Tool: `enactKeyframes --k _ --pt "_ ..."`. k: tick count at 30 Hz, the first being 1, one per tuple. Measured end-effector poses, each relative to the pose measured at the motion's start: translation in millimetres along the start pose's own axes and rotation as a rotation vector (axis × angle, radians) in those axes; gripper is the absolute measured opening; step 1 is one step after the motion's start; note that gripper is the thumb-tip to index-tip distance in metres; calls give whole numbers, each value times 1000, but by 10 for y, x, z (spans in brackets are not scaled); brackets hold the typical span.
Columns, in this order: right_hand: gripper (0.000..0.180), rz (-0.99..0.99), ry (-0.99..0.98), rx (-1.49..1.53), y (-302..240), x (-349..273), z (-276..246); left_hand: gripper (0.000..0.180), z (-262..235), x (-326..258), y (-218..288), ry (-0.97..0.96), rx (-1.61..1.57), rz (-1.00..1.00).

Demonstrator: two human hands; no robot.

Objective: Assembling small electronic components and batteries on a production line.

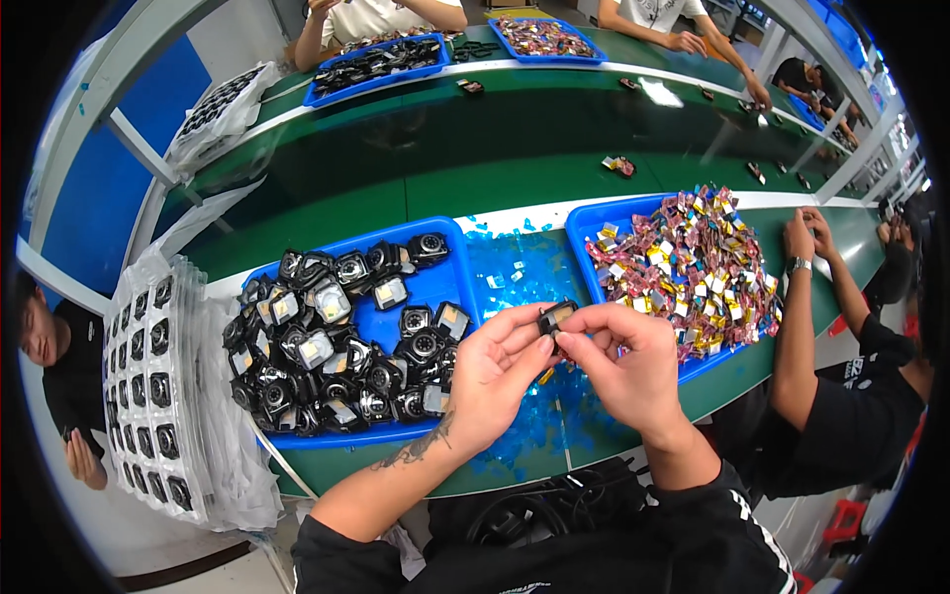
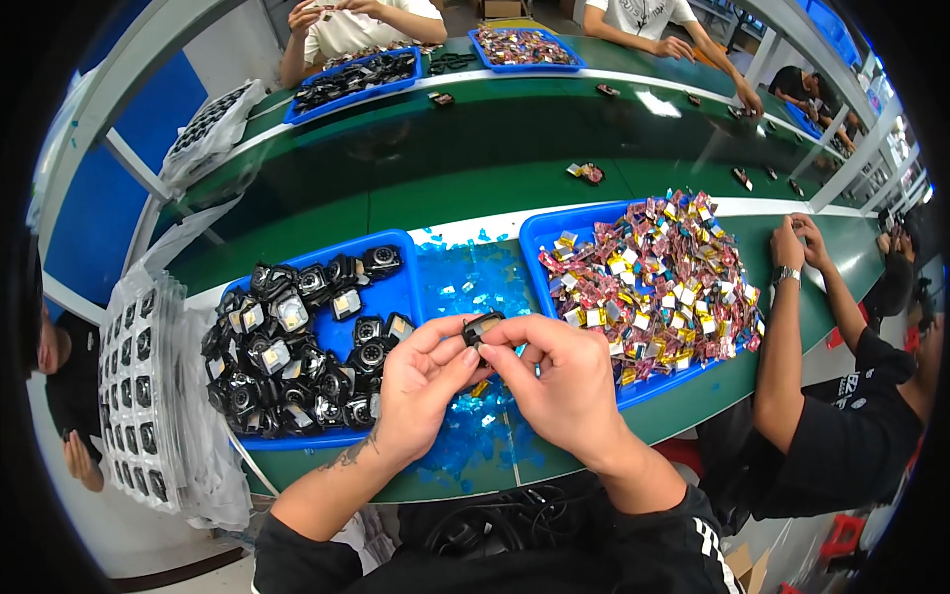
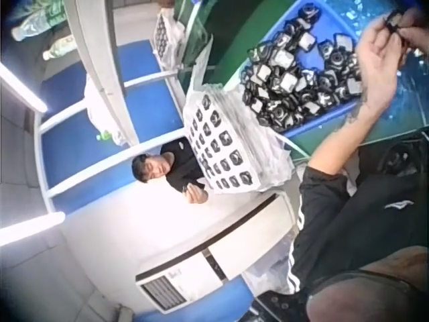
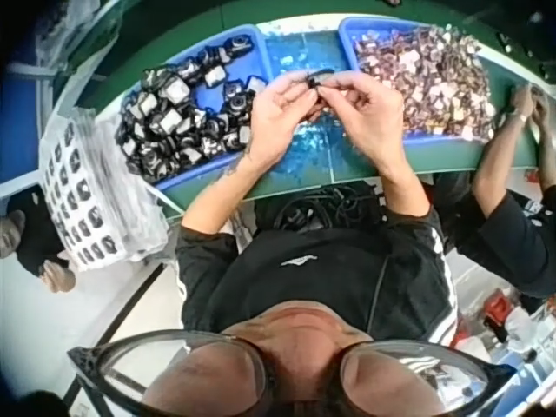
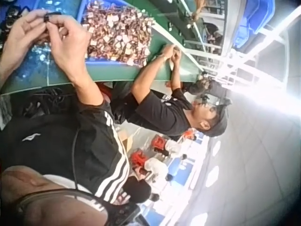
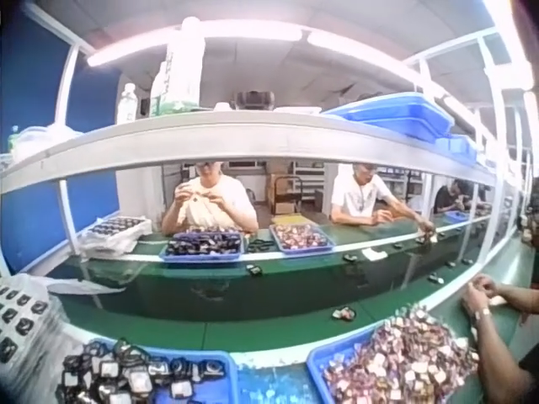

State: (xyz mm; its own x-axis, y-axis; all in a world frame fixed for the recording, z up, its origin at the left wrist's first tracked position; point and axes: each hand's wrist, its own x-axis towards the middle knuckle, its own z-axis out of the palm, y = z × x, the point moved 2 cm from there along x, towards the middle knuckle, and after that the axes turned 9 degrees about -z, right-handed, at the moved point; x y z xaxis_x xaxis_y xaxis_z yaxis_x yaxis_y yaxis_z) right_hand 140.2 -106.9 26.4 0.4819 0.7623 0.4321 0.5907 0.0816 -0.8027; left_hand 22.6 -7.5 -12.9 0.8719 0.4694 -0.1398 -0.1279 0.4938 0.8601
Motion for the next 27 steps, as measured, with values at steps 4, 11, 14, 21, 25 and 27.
enactKeyframes --k 4,11,14,21,25,27 --pt "8 19 4 2 0 34 9 35 3 -17 -14 -20 37 34" --pt "5 108 -98 -6 -59 82 -40 36 -22 -20 -45 -37 70 59" --pt "5 131 -96 15 -86 99 -45 36 -31 -41 -65 -29 92 44" --pt "8 0 -58 -63 -121 93 -79 36 22 -62 -96 -72 111 138" --pt "12 -179 -51 -252 -174 125 -75 35 6 -77 -73 -76 111 183" --pt "20 -276 80 -145 -131 152 -52 35 24 -62 -81 -69 92 204"
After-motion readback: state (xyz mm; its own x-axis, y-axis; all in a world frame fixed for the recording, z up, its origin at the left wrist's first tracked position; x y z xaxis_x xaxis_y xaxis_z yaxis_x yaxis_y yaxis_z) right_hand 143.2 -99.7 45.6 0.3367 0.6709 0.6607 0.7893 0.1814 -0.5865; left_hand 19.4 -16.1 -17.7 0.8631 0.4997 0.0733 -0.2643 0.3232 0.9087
